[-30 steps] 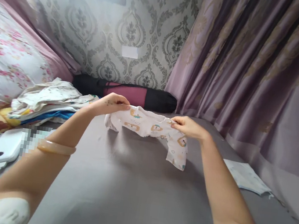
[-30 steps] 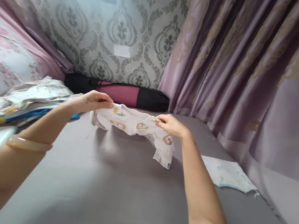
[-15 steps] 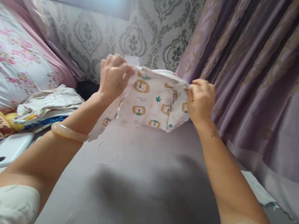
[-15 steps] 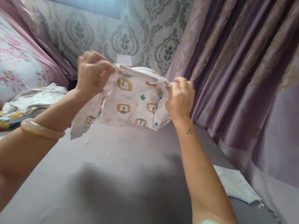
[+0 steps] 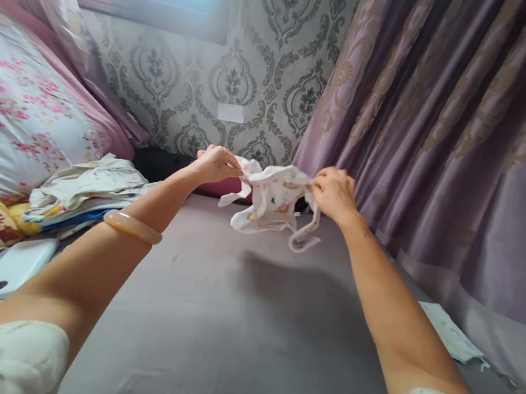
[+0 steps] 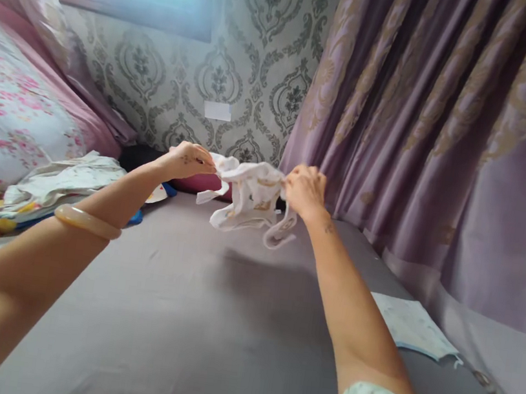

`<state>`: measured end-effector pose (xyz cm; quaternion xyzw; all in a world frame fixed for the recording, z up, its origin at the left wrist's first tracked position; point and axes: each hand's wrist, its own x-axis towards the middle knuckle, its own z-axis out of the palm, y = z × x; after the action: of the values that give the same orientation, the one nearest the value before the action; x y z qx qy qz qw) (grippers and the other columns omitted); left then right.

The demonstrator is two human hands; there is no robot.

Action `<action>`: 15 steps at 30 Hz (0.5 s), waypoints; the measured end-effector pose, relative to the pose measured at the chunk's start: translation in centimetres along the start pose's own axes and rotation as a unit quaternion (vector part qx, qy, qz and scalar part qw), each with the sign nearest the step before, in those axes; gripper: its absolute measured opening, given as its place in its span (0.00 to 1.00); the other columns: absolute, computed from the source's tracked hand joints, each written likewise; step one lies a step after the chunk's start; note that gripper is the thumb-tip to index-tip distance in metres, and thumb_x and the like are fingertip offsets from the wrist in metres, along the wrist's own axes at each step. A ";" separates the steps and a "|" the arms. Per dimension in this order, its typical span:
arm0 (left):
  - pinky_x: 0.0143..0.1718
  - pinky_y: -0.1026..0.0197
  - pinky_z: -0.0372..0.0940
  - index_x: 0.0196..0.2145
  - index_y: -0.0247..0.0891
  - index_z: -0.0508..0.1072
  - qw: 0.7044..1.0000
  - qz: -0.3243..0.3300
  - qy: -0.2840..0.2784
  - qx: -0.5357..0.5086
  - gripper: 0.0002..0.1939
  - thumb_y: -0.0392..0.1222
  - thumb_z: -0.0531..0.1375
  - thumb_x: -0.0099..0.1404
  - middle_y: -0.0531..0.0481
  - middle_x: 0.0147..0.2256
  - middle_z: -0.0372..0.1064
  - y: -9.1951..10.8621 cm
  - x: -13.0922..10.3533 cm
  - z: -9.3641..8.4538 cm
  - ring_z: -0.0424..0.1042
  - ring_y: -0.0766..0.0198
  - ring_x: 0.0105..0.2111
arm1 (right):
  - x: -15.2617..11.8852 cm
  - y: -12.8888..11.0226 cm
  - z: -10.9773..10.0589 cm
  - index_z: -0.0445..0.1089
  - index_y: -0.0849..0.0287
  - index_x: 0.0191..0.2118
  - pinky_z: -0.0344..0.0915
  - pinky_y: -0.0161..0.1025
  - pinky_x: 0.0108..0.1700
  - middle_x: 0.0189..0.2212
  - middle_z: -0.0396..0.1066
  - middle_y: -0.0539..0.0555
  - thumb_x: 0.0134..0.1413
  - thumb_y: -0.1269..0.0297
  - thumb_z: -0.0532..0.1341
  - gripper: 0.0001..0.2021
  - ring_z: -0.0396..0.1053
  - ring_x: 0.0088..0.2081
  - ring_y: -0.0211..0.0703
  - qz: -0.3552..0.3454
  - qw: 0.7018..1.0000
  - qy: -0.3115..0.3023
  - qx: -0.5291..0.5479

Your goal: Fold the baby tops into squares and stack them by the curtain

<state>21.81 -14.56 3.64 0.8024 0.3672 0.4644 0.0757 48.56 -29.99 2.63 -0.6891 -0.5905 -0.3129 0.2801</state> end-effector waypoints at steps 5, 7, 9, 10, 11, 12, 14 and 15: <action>0.54 0.49 0.54 0.31 0.43 0.80 0.995 -0.019 0.092 0.018 0.08 0.46 0.62 0.59 0.48 0.43 0.73 0.0 -0.3 0.5 0.64 0.51 0.50 | -0.3 -0.3 0.0 0.79 0.54 0.36 0.56 0.51 0.51 0.46 0.70 0.58 0.63 0.56 0.57 0.14 0.61 0.49 0.54 0.043 0.998 0.043 0.025; 0.53 0.51 0.54 0.31 0.42 0.80 0.999 -0.003 0.048 0.013 0.08 0.46 0.62 0.58 0.49 0.39 0.75 0.0 -0.4 0.1 0.66 0.53 0.48 | -0.4 -0.3 -0.1 0.79 0.53 0.36 0.58 0.51 0.50 0.46 0.71 0.57 0.61 0.54 0.59 0.13 0.62 0.49 0.54 0.058 0.997 0.008 0.057; 0.53 0.52 0.55 0.33 0.42 0.80 0.999 -0.013 0.034 0.009 0.10 0.48 0.61 0.59 0.49 0.35 0.75 -0.2 -0.5 -0.5 0.68 0.54 0.45 | -0.5 0.0 -0.1 0.80 0.51 0.35 0.60 0.50 0.48 0.45 0.72 0.55 0.59 0.53 0.61 0.12 0.63 0.47 0.53 0.066 0.993 -0.043 0.093; 0.52 0.52 0.54 0.33 0.42 0.80 0.999 -0.019 0.030 0.008 0.11 0.49 0.61 0.59 0.50 0.33 0.75 -0.2 -0.5 -0.8 0.69 0.55 0.43 | -0.5 0.2 -0.1 0.80 0.51 0.35 0.60 0.50 0.48 0.46 0.72 0.55 0.58 0.53 0.62 0.11 0.63 0.47 0.52 0.071 0.990 -0.056 0.105; 0.52 0.52 0.54 0.34 0.42 0.80 0.999 -0.023 0.023 0.007 0.12 0.49 0.61 0.59 0.50 0.31 0.75 -0.3 -0.5 -1.0 0.70 0.55 0.41 | -0.5 0.4 0.0 0.80 0.50 0.35 0.61 0.50 0.48 0.46 0.72 0.54 0.57 0.53 0.63 0.11 0.64 0.46 0.52 0.074 0.989 -0.063 0.112; 0.51 0.52 0.54 0.33 0.42 0.80 1.000 -0.026 0.014 0.007 0.12 0.50 0.61 0.59 0.51 0.30 0.75 -0.4 -0.5 -1.2 0.71 0.56 0.39 | -0.5 0.5 0.0 0.79 0.50 0.34 0.61 0.50 0.48 0.46 0.72 0.54 0.57 0.53 0.63 0.10 0.64 0.46 0.52 0.077 0.988 -0.067 0.115; 0.51 0.52 0.54 0.32 0.42 0.80 1.000 -0.025 -0.010 0.008 0.11 0.49 0.62 0.58 0.52 0.28 0.74 -0.5 -0.5 -1.4 0.71 0.57 0.37 | -0.4 0.5 0.0 0.79 0.50 0.33 0.61 0.50 0.48 0.45 0.73 0.53 0.56 0.54 0.64 0.09 0.64 0.46 0.52 0.077 0.988 -0.074 0.116; 0.51 0.52 0.54 0.32 0.42 0.80 0.999 -0.022 -0.022 0.009 0.10 0.49 0.62 0.57 0.53 0.27 0.74 -0.5 -0.6 -1.5 0.71 0.58 0.36 | -0.3 0.5 -0.1 0.79 0.51 0.32 0.61 0.50 0.48 0.44 0.73 0.53 0.56 0.54 0.63 0.09 0.65 0.45 0.51 0.074 0.988 -0.075 0.114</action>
<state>20.19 -14.96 3.81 0.8050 0.3867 0.4415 0.0867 48.99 -30.29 2.44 -0.7158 -0.5892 -0.1693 0.3343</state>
